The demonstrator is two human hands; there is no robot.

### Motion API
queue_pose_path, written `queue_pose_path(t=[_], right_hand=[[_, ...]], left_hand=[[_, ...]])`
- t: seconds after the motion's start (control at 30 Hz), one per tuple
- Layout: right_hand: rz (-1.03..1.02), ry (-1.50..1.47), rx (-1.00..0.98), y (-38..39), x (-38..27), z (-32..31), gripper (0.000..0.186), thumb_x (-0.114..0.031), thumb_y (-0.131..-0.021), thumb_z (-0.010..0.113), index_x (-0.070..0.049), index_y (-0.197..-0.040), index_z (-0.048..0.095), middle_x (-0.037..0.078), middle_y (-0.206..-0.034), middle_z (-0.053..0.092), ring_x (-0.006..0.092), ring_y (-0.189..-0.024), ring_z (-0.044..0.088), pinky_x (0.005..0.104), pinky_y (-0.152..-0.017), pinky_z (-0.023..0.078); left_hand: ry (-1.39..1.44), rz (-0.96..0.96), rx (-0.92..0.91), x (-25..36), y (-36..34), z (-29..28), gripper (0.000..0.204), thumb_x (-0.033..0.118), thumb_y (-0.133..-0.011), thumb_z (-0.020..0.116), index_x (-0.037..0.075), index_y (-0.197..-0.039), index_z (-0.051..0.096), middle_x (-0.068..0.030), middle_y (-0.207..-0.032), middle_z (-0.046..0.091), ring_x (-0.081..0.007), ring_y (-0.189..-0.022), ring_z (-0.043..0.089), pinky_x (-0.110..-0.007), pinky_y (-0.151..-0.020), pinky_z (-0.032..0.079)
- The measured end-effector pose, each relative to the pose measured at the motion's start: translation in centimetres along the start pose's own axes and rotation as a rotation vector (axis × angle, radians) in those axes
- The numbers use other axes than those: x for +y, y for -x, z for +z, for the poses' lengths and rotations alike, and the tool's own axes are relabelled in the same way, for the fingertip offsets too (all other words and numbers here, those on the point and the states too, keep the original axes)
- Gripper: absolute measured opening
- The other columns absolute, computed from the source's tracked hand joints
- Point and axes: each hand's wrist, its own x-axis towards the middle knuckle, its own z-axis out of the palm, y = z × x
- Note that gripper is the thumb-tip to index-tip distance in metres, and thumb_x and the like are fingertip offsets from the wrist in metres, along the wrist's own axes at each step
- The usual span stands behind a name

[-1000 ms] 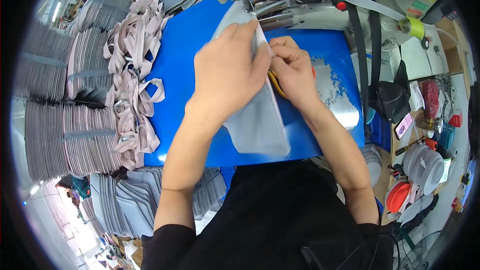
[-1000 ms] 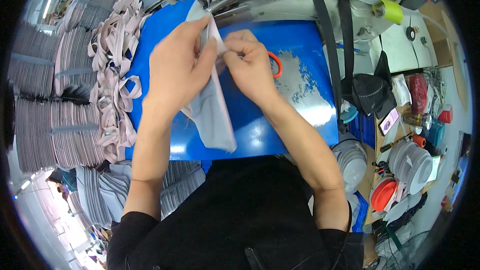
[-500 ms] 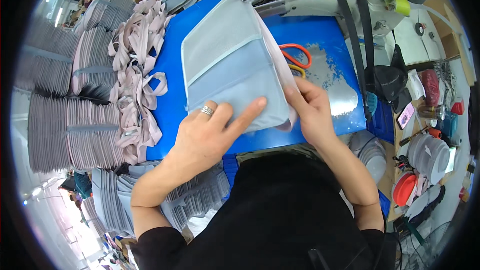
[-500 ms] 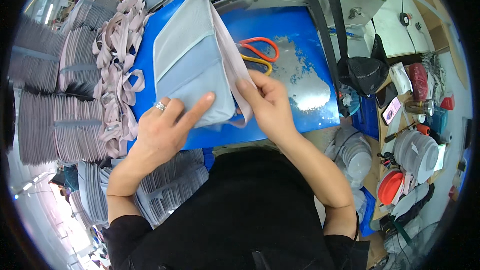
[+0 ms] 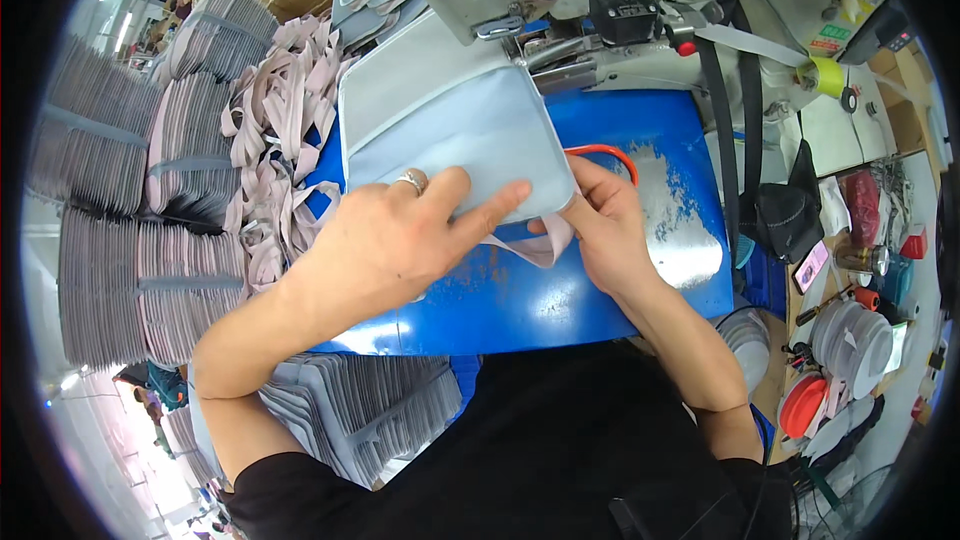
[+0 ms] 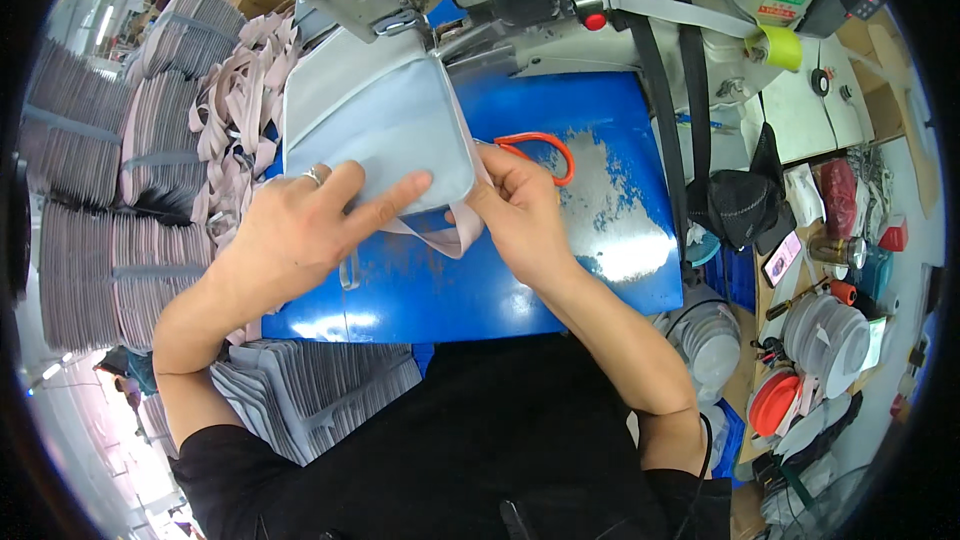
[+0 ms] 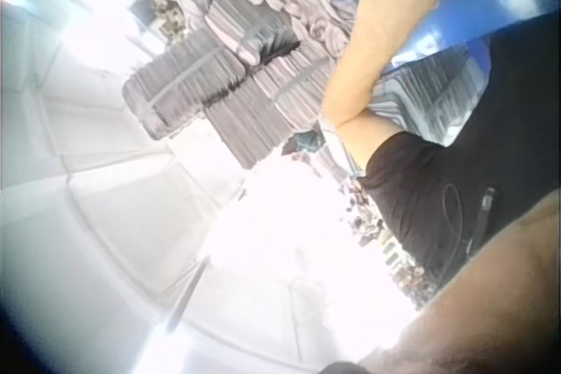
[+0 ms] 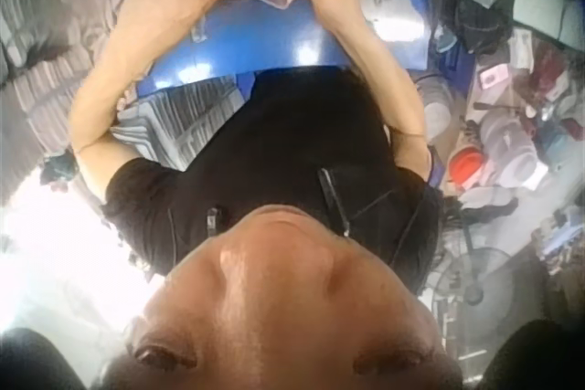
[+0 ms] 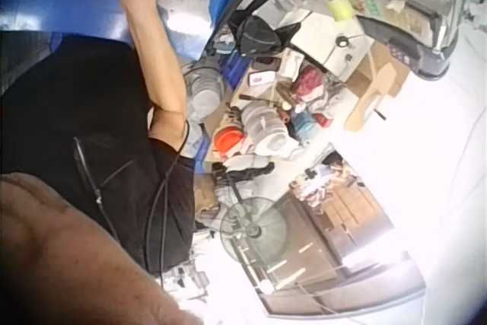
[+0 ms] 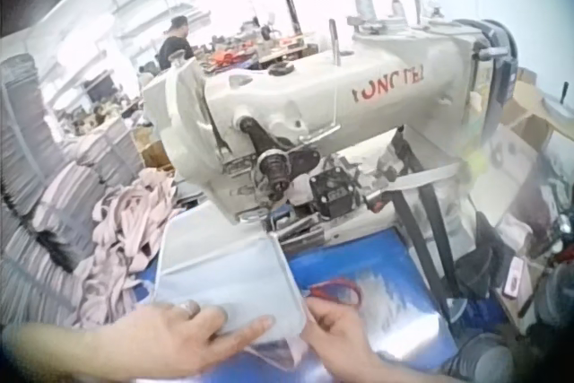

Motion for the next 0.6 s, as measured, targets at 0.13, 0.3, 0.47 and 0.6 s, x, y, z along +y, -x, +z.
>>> queue_pose_path(t=[0.13,0.3,0.47,0.6], right_hand=[[0.013,-0.007,-0.023,-2.7,-0.2,-0.2,0.037,-0.016,-0.103,0.066,0.004,-0.135,0.064,0.009,-0.11,0.074,0.0132,-0.086,0.071,0.0278,-0.074,0.061],[-0.031,-0.024,-0.049,-6.1,0.2,-0.2,0.037,-0.014,-0.102,0.068,0.004,-0.134,0.063,0.011,-0.112,0.074,0.0143,-0.087,0.072,0.029,-0.076,0.063],[-0.093,-0.052,0.038,-8.0,-0.1,0.9,0.028,-0.013,-0.103,0.066,0.005,-0.124,0.066,0.008,-0.096,0.075,0.0095,-0.075,0.068,0.0252,-0.066,0.058],[-0.113,-0.071,0.069,-8.5,0.3,1.0,0.023,-0.012,-0.102,0.067,0.004,-0.118,0.067,0.009,-0.098,0.075,0.0113,-0.077,0.07,0.0263,-0.067,0.059]], left_hand=[[0.017,-0.001,0.015,-2.6,-1.3,0.5,0.071,0.016,-0.083,0.07,0.028,-0.152,0.056,-0.0055,-0.086,0.047,-0.018,-0.06,0.059,-0.032,-0.048,0.051],[0.019,-0.003,-0.009,-5.5,-2.6,0.8,0.068,0.01,-0.083,0.069,0.027,-0.148,0.06,-0.0071,-0.09,0.052,-0.0214,-0.063,0.065,-0.035,-0.055,0.054],[-0.036,0.018,0.016,-8.3,-4.1,0.9,0.053,0.009,-0.083,0.067,0.021,-0.135,0.071,-0.0099,-0.094,0.058,-0.0275,-0.065,0.068,-0.04,-0.06,0.056],[-0.055,0.042,0.086,-8.4,-5.1,1.2,0.046,0.007,-0.082,0.067,0.01,-0.127,0.074,-0.013,-0.09,0.064,-0.0301,-0.068,0.07,-0.041,-0.06,0.056]])
